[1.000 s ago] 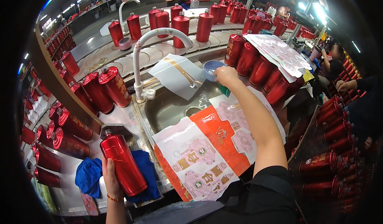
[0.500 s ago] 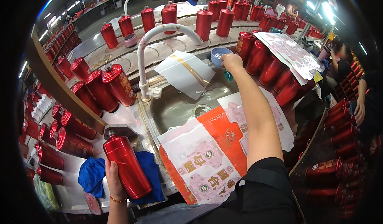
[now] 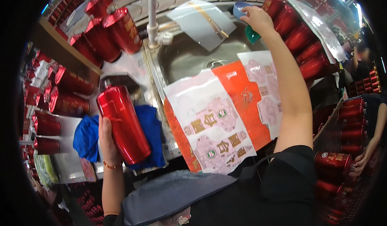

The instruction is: The person applies stickers to red cylindrical containers at a workstation. They peel stickers from a sheet, place them on the containers, smooth them with a green tool, and wipe the surfaces with a blue cloth. The containers are handled one at a time and set aside after labeling.

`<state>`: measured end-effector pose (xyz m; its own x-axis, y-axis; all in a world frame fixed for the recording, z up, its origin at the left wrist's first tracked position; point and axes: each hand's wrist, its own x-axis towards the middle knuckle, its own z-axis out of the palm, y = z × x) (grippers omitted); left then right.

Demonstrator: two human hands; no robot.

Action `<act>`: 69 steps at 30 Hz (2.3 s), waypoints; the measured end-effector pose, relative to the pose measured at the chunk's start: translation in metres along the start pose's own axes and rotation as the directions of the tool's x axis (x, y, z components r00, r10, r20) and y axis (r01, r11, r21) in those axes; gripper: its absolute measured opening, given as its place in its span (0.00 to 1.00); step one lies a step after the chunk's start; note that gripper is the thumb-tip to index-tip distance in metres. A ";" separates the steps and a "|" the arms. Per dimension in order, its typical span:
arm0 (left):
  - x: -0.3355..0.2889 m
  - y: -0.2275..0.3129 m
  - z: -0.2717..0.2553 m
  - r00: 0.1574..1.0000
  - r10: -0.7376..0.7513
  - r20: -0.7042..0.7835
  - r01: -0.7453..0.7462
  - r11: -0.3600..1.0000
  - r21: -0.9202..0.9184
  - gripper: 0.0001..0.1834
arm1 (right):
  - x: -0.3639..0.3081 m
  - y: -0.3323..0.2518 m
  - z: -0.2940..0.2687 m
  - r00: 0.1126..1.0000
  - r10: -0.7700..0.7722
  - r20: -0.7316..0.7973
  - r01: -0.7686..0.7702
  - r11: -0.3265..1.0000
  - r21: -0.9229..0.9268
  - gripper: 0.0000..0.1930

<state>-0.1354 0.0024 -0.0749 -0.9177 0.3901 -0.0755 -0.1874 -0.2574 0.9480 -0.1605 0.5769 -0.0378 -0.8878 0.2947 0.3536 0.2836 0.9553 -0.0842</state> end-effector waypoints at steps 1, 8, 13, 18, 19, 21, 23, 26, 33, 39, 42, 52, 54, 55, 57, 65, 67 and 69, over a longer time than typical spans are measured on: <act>-0.002 0.001 -0.002 1.000 0.001 -0.013 -0.001 1.000 -0.002 0.27 | -0.009 -0.026 -0.014 0.993 0.009 0.121 -0.025 0.991 0.132 0.18; -0.004 0.003 0.001 0.996 0.024 -0.088 -0.024 1.000 0.003 0.22 | -0.118 -0.144 -0.086 0.619 -0.330 0.712 0.056 0.924 0.379 0.21; 0.001 -0.004 -0.009 0.996 -0.049 -0.073 0.040 0.992 -0.117 0.25 | -0.146 -0.133 -0.073 0.699 -0.309 0.645 0.017 0.909 0.416 0.20; 0.000 -0.002 -0.015 0.997 -0.078 0.018 0.080 0.967 -0.242 0.24 | -0.143 -0.115 -0.068 0.790 -0.320 0.523 0.093 0.905 0.415 0.16; 0.000 0.000 -0.012 0.996 -0.080 0.032 0.085 0.969 -0.234 0.24 | -0.145 -0.117 -0.069 0.784 -0.327 0.528 0.086 0.899 0.430 0.16; -0.001 -0.001 -0.014 0.998 -0.067 0.007 0.067 0.971 -0.231 0.24 | -0.142 -0.138 -0.071 0.764 -0.360 0.536 0.080 0.877 0.474 0.17; -0.004 0.000 -0.018 0.998 -0.062 -0.003 0.059 0.974 -0.218 0.24 | -0.142 -0.166 -0.074 0.703 -0.384 0.599 0.032 0.858 0.512 0.20; -0.001 0.002 -0.018 0.997 -0.072 0.028 0.077 0.975 -0.209 0.25 | -0.155 -0.199 -0.055 0.649 -0.495 0.578 0.157 0.830 0.535 0.28; 0.002 0.000 -0.012 0.996 -0.088 -0.026 0.080 0.968 -0.238 0.25 | -0.144 -0.217 -0.037 0.668 -0.459 0.586 0.220 0.874 0.434 0.41; 0.004 0.002 -0.024 0.981 -0.080 0.175 0.138 0.925 -0.353 0.25 | -0.116 -0.209 -0.024 0.638 -0.500 0.585 0.276 0.859 0.432 0.43; 0.009 -0.007 -0.037 0.945 0.059 0.322 0.080 0.912 -0.401 0.23 | -0.111 -0.214 -0.018 0.597 -0.551 0.584 0.270 0.823 0.500 0.52; 0.004 -0.002 -0.023 0.943 0.116 -0.311 -0.094 0.992 0.085 0.27 | -0.082 -0.246 0.004 0.386 -0.610 0.692 0.441 0.781 0.442 0.45; 0.002 -0.005 -0.036 0.949 0.203 -0.240 -0.145 0.960 0.238 0.27 | -0.077 -0.250 0.004 0.322 -0.597 0.735 0.439 0.782 0.442 0.42; 0.001 -0.006 -0.043 0.948 0.246 -0.202 -0.176 0.934 0.311 0.27 | -0.074 -0.251 0.004 0.290 -0.589 0.754 0.437 0.783 0.443 0.41; 0.001 -0.012 -0.058 0.931 0.335 -0.145 -0.246 0.869 0.429 0.28 | -0.070 -0.250 0.006 0.213 -0.606 0.766 0.444 0.759 0.477 0.45; 0.004 -0.003 -0.044 0.941 0.233 -0.246 -0.173 0.954 0.244 0.26 | -0.085 -0.254 -0.005 0.265 -0.596 0.758 0.534 0.745 0.399 0.41; 0.001 -0.011 -0.062 0.916 0.364 -0.168 -0.285 0.887 0.364 0.25 | -0.077 -0.251 -0.003 0.281 -0.636 0.719 0.541 0.724 0.429 0.38; -0.002 -0.018 -0.063 0.894 0.417 -0.164 -0.325 0.856 0.403 0.25 | -0.068 -0.246 0.004 0.259 -0.591 0.764 0.409 0.784 0.467 0.33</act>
<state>-0.1524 -0.0500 -0.1111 -0.9560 0.0962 0.2771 0.2793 0.0091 0.9602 -0.1719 0.3216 -0.0450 -0.6748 -0.4681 -0.5705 -0.3098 0.8813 -0.3567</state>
